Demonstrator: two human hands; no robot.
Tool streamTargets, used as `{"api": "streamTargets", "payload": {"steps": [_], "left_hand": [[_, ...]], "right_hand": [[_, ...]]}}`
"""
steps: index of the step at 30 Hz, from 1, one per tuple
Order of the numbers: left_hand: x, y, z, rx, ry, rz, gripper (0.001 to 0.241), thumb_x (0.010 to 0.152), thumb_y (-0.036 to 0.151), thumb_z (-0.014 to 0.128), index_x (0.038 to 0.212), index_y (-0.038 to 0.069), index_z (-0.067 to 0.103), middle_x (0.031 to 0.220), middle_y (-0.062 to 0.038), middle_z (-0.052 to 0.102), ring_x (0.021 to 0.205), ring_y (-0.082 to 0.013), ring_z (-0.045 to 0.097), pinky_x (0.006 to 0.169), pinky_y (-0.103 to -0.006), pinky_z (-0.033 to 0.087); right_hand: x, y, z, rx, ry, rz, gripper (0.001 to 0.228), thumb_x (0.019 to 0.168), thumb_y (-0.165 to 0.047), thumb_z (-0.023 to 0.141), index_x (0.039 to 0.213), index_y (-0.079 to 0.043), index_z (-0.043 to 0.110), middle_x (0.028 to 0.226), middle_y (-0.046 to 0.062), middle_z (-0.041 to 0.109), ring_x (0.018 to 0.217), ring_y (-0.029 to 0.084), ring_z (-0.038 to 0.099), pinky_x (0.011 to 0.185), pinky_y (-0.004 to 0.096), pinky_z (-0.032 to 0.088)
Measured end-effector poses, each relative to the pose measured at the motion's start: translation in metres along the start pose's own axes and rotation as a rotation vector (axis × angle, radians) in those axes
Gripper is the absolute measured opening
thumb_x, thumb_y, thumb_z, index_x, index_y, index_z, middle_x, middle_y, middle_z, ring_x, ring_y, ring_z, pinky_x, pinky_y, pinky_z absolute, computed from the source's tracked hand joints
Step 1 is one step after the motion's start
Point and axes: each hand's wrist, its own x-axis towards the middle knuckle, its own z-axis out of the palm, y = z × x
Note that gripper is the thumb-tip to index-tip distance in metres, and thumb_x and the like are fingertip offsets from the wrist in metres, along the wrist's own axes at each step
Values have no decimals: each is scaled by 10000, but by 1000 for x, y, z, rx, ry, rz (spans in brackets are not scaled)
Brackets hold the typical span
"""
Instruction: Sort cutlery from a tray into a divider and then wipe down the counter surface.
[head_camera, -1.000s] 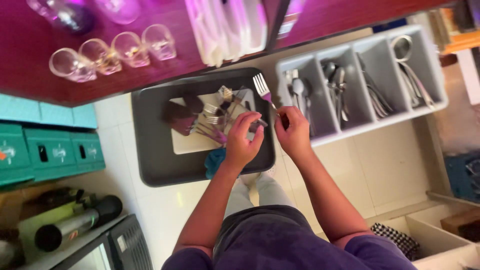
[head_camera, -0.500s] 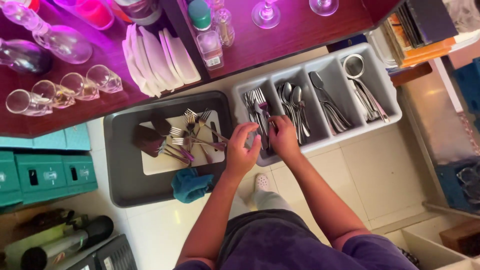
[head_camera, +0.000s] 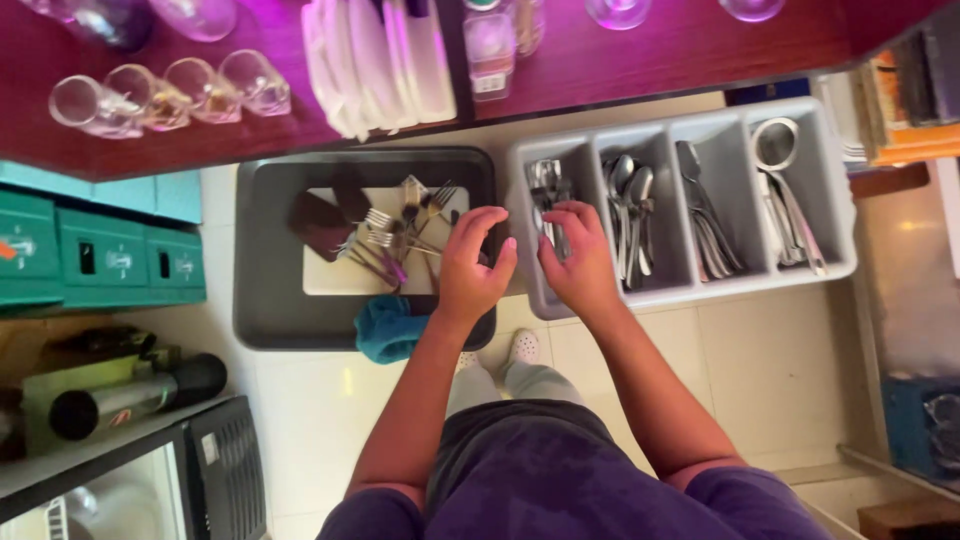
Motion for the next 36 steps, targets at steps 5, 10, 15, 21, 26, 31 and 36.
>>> {"api": "streamTargets", "payload": {"steps": [5, 10, 15, 21, 26, 31, 36], "left_hand": [[-14, -22, -50, 64, 68, 30, 353, 879, 50, 723, 1223, 31, 648, 1246, -147, 667, 1170, -332, 666, 1025, -389, 543], [-35, -61, -108, 60, 102, -36, 359, 886, 42, 716, 1238, 27, 648, 1243, -149, 663, 1168, -328, 665, 1032, -385, 542], [-43, -95, -151, 54, 106, -42, 350, 887, 45, 723, 1227, 25, 644, 1245, -154, 659, 1176, -337, 661, 1032, -394, 535], [-54, -129, -169, 43, 79, -71, 361, 888, 50, 723, 1239, 25, 646, 1265, -154, 662, 1190, -345, 656, 1042, -396, 534], [-64, -140, -175, 25, 35, -112, 354, 884, 52, 725, 1229, 24, 650, 1258, -151, 660, 1175, -342, 658, 1026, -391, 539], [-57, -145, -176, 11, 52, -94, 338, 887, 49, 723, 1217, 26, 654, 1247, -138, 669, 1167, -331, 669, 1023, -388, 547], [-55, -140, -175, -19, 33, -127, 332, 888, 49, 723, 1213, 23, 660, 1243, -145, 669, 1153, -330, 671, 1004, -384, 548]], "right_hand": [[2, -28, 39, 35, -56, -47, 242, 876, -16, 710, 1112, -23, 660, 1149, 168, 647, 1077, 359, 661, 936, 411, 546], [-4, -46, 109, 1, -117, -80, 236, 873, -30, 720, 1108, -20, 699, 1131, 166, 680, 1034, 363, 676, 901, 412, 555], [-15, -38, 184, -59, -99, -15, 226, 874, -85, 763, 1092, -30, 745, 1118, 168, 702, 1036, 362, 677, 882, 417, 558], [-15, -16, 244, -67, -154, 197, 199, 887, -170, 763, 1037, -41, 745, 958, 144, 725, 804, 314, 728, 705, 389, 585], [-18, 1, 275, -235, -187, 201, 232, 871, -265, 801, 900, -47, 726, 797, 149, 713, 706, 348, 708, 612, 427, 548], [-6, -2, 282, -309, -241, 244, 289, 815, -299, 820, 838, -55, 667, 702, 123, 711, 641, 356, 702, 576, 451, 534], [-2, -4, 272, -180, -210, 345, 298, 824, -230, 828, 885, -28, 617, 726, 143, 709, 666, 341, 709, 607, 422, 553]]}}
